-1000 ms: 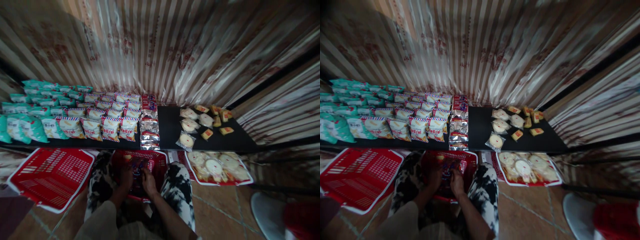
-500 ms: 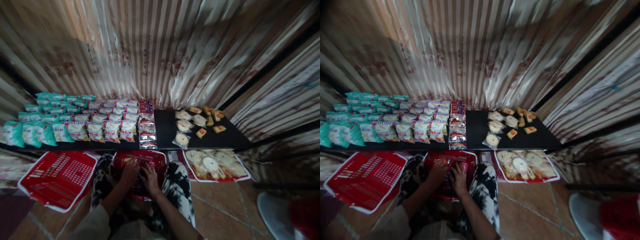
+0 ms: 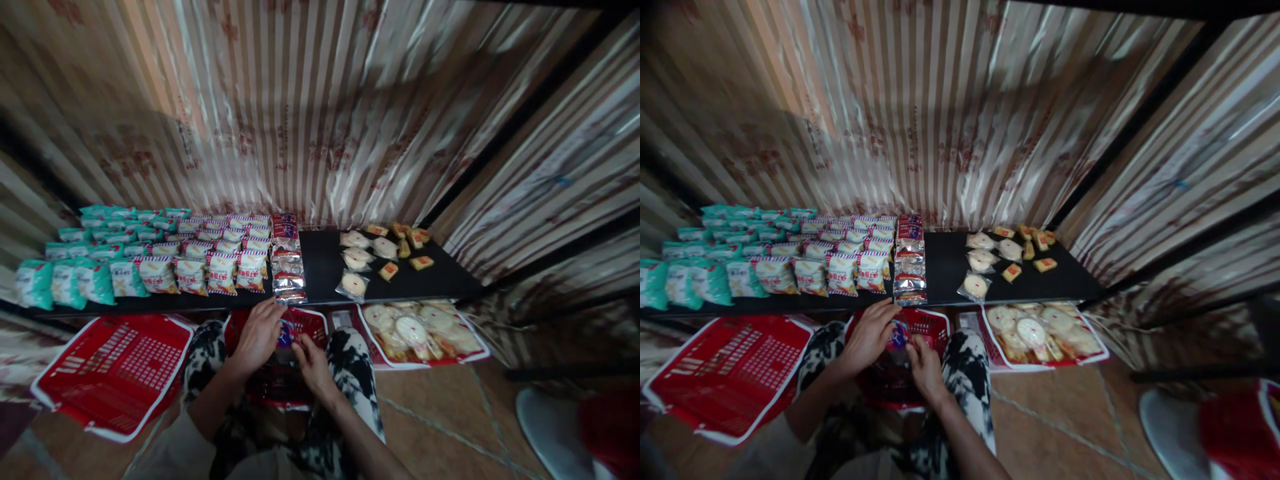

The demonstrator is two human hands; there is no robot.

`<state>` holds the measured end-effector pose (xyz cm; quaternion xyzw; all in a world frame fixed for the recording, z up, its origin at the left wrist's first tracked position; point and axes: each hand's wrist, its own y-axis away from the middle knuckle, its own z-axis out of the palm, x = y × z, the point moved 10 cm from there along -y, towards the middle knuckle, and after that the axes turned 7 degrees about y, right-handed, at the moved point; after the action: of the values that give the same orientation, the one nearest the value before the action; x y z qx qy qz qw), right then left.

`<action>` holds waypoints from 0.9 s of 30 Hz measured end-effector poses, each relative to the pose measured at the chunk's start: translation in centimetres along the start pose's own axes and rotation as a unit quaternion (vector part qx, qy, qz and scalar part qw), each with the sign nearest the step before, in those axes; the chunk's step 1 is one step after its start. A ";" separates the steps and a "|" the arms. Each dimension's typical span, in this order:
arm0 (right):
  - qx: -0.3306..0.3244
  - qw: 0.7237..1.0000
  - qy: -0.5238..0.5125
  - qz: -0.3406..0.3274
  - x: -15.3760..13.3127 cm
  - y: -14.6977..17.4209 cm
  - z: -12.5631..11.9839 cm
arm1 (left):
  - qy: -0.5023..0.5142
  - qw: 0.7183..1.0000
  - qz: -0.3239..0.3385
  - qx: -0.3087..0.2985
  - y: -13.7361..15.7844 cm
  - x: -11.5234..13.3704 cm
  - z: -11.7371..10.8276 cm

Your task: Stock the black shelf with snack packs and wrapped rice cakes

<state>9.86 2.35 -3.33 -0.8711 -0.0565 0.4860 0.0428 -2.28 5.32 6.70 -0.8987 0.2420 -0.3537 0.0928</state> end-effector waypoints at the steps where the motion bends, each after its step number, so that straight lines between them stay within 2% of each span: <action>1: 0.014 1.000 -0.022 0.005 -0.3 -0.1 -0.7 | 0.010 0.999 -0.009 0.037 0.0 -0.1 -0.9; 4: 0.051 0.994 -0.094 0.030 -0.8 -0.5 -2.5 | 0.056 0.986 -0.075 0.140 0.8 -1.8 -2.7; 6: 0.055 0.985 -0.155 0.055 -0.7 -0.8 -3.2 | 0.114 0.964 -0.153 0.183 1.9 -4.0 -2.7; 8: 0.051 0.972 -0.216 0.083 -0.4 -1.1 -3.5 | 0.195 0.933 -0.238 0.188 3.3 -6.2 -1.3; 11: 0.054 0.957 -0.258 0.122 0.1 -1.5 -3.9 | 0.306 0.891 -0.310 0.132 4.7 -7.6 2.6; 14: 0.071 0.948 -0.276 0.141 0.6 -1.9 -4.3 | 0.407 0.850 -0.323 0.088 5.3 -7.0 6.0; 18: 0.081 0.942 -0.294 0.143 0.9 -2.7 -4.7 | 0.491 0.818 -0.293 0.054 4.6 -5.3 8.1; 21: 0.072 0.944 -0.291 0.138 0.8 -3.3 -5.2 | 0.507 0.811 -0.287 0.052 3.7 -4.9 8.2; 24: 0.058 0.946 -0.292 0.130 0.3 -4.2 -5.4 | 0.499 0.812 -0.290 0.088 2.6 -4.9 7.1; 27: 0.073 0.948 -0.285 0.122 0.1 -5.4 -6.0 | 0.507 0.802 -0.295 0.112 1.3 -4.7 6.4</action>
<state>14.72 7.59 0.44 -0.6912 0.0757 0.7181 0.0291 -1.43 6.50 -1.21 -0.6028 -0.0633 -0.7937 -0.0523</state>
